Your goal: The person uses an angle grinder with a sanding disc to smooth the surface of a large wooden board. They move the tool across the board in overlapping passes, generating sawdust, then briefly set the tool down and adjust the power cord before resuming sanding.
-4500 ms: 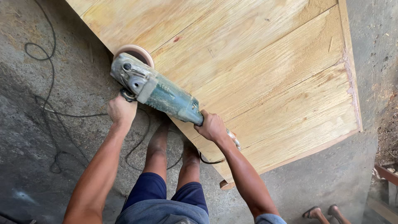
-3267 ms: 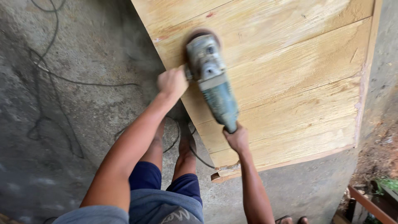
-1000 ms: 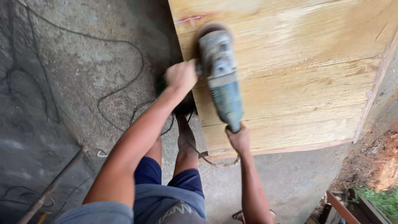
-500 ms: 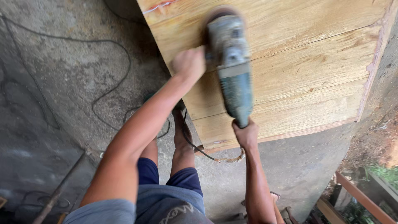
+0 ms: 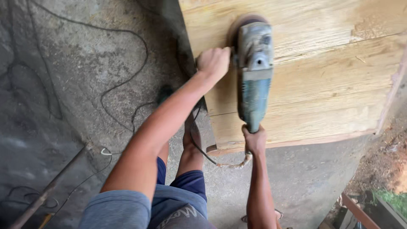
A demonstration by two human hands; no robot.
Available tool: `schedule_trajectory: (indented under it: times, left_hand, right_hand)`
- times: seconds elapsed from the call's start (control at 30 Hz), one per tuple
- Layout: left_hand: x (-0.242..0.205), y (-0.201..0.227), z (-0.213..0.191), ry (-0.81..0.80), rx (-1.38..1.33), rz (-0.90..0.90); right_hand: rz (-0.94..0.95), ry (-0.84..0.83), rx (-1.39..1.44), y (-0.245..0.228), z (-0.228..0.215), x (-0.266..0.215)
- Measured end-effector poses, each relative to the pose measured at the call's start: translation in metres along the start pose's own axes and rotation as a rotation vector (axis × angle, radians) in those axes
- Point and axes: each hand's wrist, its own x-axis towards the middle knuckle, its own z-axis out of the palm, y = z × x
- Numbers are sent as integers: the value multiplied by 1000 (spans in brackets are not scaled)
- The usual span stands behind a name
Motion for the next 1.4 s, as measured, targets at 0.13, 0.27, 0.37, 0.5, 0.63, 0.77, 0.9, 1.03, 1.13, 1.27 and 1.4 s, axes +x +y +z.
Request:
schedule_trajectory:
  times: [0.13,0.27,0.37,0.5,0.63,0.77,0.9,1.03,1.13,1.27,1.4]
  left_hand:
    - [-61,-66,-32,3,59,-117]
    - [-72,-105,-43,84,127,-147]
    - [-73,-127,-54,80,75,-203]
    - [-81,-132,-74,44,47,-278]
    - [-90,-114,-69,-50,19,-295]
    - [-86,-87,-39,-93,4,-200]
    - [-54,-72,-26,-31,21,-136]
    - [-67,-89,-45,-72,13,-188]
    - [-96,-112,-64,0,51,-279]
    - [-110,-113,-61,27,26,-257]
    - [-70,-76,-35,-106,70,-184]
  right_hand:
    - [-154,7,-127,-26,47,-27]
    - [-181,-10,-192,-55,67,-27]
    - [-152,-45,-274,-73,74,-19]
    - [-231,-63,-232,-88,72,-22]
    - [-236,-42,-244,-79,61,-28]
    - [-132,-17,-239,-55,50,-38]
    - [-49,-16,-214,-55,41,-30]
    - [-93,-42,-223,-67,53,-25]
    - [-232,-65,-242,-69,67,-23]
    - [-175,-112,-202,-61,63,-24]
    - [-136,-14,-202,-57,34,-20]
